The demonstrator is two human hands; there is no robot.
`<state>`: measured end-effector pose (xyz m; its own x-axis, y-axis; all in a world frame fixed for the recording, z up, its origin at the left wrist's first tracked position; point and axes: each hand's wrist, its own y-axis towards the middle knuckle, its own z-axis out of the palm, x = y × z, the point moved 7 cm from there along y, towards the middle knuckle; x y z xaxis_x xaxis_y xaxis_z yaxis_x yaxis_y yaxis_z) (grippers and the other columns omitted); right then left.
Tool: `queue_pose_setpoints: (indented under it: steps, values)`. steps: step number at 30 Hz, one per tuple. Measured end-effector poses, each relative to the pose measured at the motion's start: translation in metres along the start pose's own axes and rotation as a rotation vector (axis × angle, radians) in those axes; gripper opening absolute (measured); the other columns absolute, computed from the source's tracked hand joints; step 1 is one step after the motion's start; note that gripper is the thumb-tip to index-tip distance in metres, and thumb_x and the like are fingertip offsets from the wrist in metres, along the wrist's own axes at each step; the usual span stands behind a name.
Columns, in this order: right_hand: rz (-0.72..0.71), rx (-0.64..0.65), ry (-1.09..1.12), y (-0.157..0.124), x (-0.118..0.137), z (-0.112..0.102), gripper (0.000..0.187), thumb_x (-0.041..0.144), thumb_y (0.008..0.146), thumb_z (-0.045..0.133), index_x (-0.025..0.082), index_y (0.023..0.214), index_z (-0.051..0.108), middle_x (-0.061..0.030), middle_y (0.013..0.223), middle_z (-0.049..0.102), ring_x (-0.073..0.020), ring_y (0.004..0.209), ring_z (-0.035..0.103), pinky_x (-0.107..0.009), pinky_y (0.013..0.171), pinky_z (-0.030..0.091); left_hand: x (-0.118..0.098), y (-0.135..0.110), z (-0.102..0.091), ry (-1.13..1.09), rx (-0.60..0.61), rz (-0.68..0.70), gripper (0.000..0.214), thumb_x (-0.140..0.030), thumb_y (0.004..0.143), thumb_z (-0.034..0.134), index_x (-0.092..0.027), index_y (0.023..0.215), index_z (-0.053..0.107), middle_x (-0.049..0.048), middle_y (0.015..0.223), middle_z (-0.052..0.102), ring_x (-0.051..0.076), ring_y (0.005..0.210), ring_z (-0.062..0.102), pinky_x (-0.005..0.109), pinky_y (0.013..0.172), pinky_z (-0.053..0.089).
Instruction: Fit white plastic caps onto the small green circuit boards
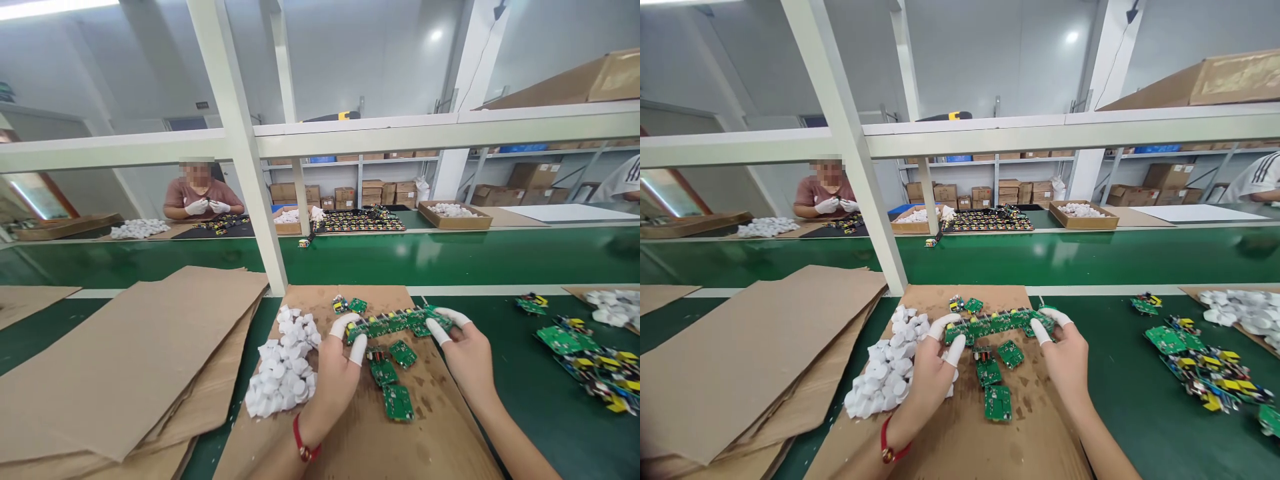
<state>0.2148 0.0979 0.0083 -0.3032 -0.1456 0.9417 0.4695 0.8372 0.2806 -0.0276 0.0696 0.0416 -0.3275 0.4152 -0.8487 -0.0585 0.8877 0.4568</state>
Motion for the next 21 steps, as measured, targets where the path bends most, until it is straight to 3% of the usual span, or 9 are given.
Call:
queue_pose_setpoints:
  steps: [3, 6, 8, 10, 12, 15, 17, 21]
  values:
    - [0.031, -0.057, 0.074, 0.008, -0.007, -0.009, 0.042, 0.043, 0.063, 0.063, 0.015, 0.094, 0.061, -0.0136, 0.096, 0.068, -0.0304, 0.088, 0.064, -0.038, 0.074, 0.052, -0.003, -0.006, 0.007, 0.074, 0.074, 0.038, 0.026, -0.025, 0.081, 0.048, -0.022, 0.106, 0.056, 0.0040, 0.098, 0.066, 0.017, 0.090, 0.061, 0.031, 0.084, 0.046]
    - [0.069, 0.093, 0.092, 0.019, -0.017, -0.005, 0.041, 0.042, 0.064, 0.060, 0.015, 0.095, 0.061, -0.0125, 0.095, 0.069, -0.0302, 0.087, 0.065, -0.039, 0.072, 0.054, 0.006, 0.000, 0.001, -0.017, -0.018, -0.058, 0.027, -0.027, 0.081, 0.048, -0.021, 0.107, 0.054, 0.0051, 0.101, 0.064, 0.018, 0.095, 0.059, 0.033, 0.087, 0.044]
    - [0.002, 0.179, -0.064, 0.023, -0.017, -0.001, 0.041, 0.040, 0.062, 0.059, 0.015, 0.094, 0.064, -0.0133, 0.094, 0.068, -0.0337, 0.093, 0.061, -0.045, 0.078, 0.051, 0.016, 0.008, -0.006, -0.165, -0.096, -0.140, 0.030, -0.029, 0.079, 0.051, -0.019, 0.107, 0.053, 0.0063, 0.103, 0.063, 0.019, 0.100, 0.057, 0.034, 0.090, 0.044]
    - [-0.138, 0.153, -0.220, 0.021, -0.008, 0.000, 0.041, 0.040, 0.062, 0.060, 0.016, 0.096, 0.064, -0.0146, 0.099, 0.066, -0.0373, 0.103, 0.055, -0.052, 0.085, 0.045, 0.024, 0.015, -0.009, -0.333, -0.125, -0.220, 0.032, -0.031, 0.076, 0.055, -0.018, 0.105, 0.053, 0.0068, 0.103, 0.063, 0.020, 0.101, 0.057, 0.035, 0.089, 0.046]
    - [-0.209, 0.164, -0.186, 0.014, 0.001, 0.004, 0.047, 0.043, 0.067, 0.058, 0.017, 0.106, 0.060, -0.0145, 0.109, 0.063, -0.0354, 0.107, 0.052, -0.052, 0.089, 0.043, 0.029, 0.020, -0.008, -0.464, -0.096, -0.288, 0.033, -0.034, 0.073, 0.059, -0.018, 0.101, 0.053, 0.0067, 0.103, 0.063, 0.021, 0.098, 0.059, 0.035, 0.083, 0.050]
    - [-0.073, 0.426, 0.098, -0.001, 0.003, 0.024, 0.055, 0.047, 0.076, 0.053, 0.020, 0.123, 0.047, -0.0132, 0.119, 0.057, -0.0279, 0.104, 0.057, -0.042, 0.087, 0.047, 0.031, 0.020, 0.002, -0.577, 0.014, -0.356, 0.034, -0.038, 0.070, 0.062, -0.017, 0.096, 0.055, 0.0070, 0.101, 0.064, 0.021, 0.093, 0.060, 0.034, 0.075, 0.053]
    - [0.019, 0.559, 0.208, -0.011, 0.005, 0.033, 0.056, 0.048, 0.077, 0.054, 0.020, 0.125, 0.045, -0.0125, 0.120, 0.057, -0.0256, 0.102, 0.059, -0.038, 0.087, 0.048, 0.031, 0.018, 0.010, -0.612, 0.098, -0.390, 0.035, -0.038, 0.069, 0.064, -0.016, 0.095, 0.055, 0.0076, 0.098, 0.064, 0.021, 0.089, 0.061, 0.032, 0.071, 0.054]
    - [0.039, 0.657, 0.185, -0.021, 0.011, 0.039, 0.049, 0.050, 0.075, 0.057, 0.018, 0.112, 0.053, -0.0098, 0.096, 0.066, -0.0239, 0.078, 0.066, -0.036, 0.077, 0.051, 0.035, 0.017, 0.013, -0.538, 0.100, -0.361, 0.034, -0.034, 0.070, 0.062, -0.016, 0.099, 0.055, 0.0077, 0.097, 0.063, 0.020, 0.088, 0.061, 0.032, 0.070, 0.054]
